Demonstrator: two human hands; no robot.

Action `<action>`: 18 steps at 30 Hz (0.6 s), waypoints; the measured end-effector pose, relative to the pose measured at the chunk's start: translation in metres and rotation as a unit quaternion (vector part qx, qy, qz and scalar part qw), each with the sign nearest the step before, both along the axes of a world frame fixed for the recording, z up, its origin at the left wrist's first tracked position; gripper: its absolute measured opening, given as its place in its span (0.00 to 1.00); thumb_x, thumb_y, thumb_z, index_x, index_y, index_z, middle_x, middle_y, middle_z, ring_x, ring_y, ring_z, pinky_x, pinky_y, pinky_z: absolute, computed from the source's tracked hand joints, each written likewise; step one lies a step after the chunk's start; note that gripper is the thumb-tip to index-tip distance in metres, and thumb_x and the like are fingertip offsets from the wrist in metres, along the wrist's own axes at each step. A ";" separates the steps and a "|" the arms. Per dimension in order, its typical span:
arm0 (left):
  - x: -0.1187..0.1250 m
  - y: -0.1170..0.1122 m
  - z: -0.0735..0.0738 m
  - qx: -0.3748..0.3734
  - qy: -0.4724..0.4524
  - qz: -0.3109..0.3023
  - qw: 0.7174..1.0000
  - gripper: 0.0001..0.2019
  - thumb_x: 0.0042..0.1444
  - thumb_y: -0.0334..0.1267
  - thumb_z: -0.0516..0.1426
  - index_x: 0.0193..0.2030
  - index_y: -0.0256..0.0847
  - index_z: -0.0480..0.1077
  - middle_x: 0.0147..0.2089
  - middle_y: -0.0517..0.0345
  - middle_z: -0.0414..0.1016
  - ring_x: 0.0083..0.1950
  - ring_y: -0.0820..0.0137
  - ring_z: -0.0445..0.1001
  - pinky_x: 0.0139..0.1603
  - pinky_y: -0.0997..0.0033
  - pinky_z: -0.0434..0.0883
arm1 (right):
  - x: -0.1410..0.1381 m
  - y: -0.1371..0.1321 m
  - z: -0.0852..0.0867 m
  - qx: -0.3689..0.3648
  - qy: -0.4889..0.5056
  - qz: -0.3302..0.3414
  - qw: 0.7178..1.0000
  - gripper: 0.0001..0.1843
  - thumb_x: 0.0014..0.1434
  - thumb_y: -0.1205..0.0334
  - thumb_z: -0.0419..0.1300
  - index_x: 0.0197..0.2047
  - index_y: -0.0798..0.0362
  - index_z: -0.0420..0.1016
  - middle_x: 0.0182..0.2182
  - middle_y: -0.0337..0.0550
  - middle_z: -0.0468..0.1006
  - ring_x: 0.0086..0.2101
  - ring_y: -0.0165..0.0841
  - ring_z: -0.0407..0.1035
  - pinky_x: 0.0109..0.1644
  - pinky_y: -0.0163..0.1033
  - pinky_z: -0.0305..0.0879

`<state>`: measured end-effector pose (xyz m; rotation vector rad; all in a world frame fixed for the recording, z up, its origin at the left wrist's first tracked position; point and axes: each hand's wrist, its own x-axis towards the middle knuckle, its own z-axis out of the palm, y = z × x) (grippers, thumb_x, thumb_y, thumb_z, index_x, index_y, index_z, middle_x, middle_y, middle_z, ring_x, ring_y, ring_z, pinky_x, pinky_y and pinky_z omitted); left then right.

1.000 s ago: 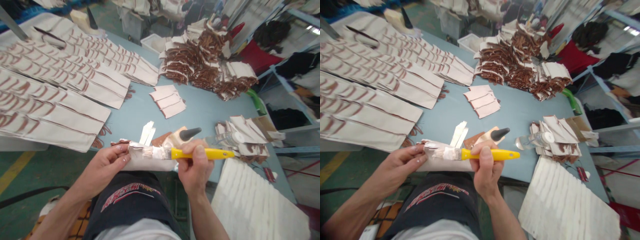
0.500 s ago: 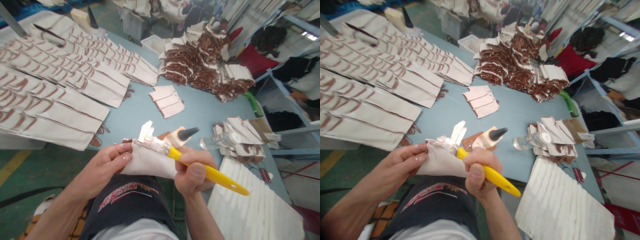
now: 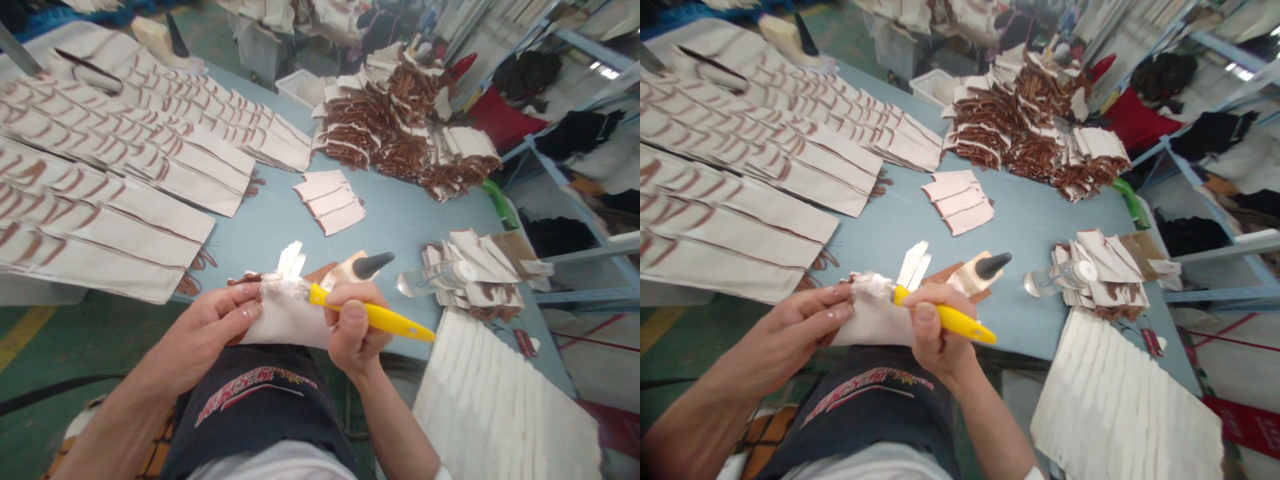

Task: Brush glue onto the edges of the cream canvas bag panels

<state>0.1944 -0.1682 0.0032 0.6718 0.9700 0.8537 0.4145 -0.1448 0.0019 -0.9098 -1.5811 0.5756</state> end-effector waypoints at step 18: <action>0.007 0.003 0.022 -0.033 -0.032 0.110 0.993 0.10 0.42 0.32 0.78 0.33 0.41 0.87 0.31 0.62 0.87 0.28 0.74 0.78 0.36 0.77 0.80 | -0.016 0.007 0.004 0.185 -0.013 0.002 0.983 0.16 0.81 0.53 0.55 0.41 0.45 0.77 0.20 0.30 0.74 0.17 0.29 0.68 0.23 0.37 0.66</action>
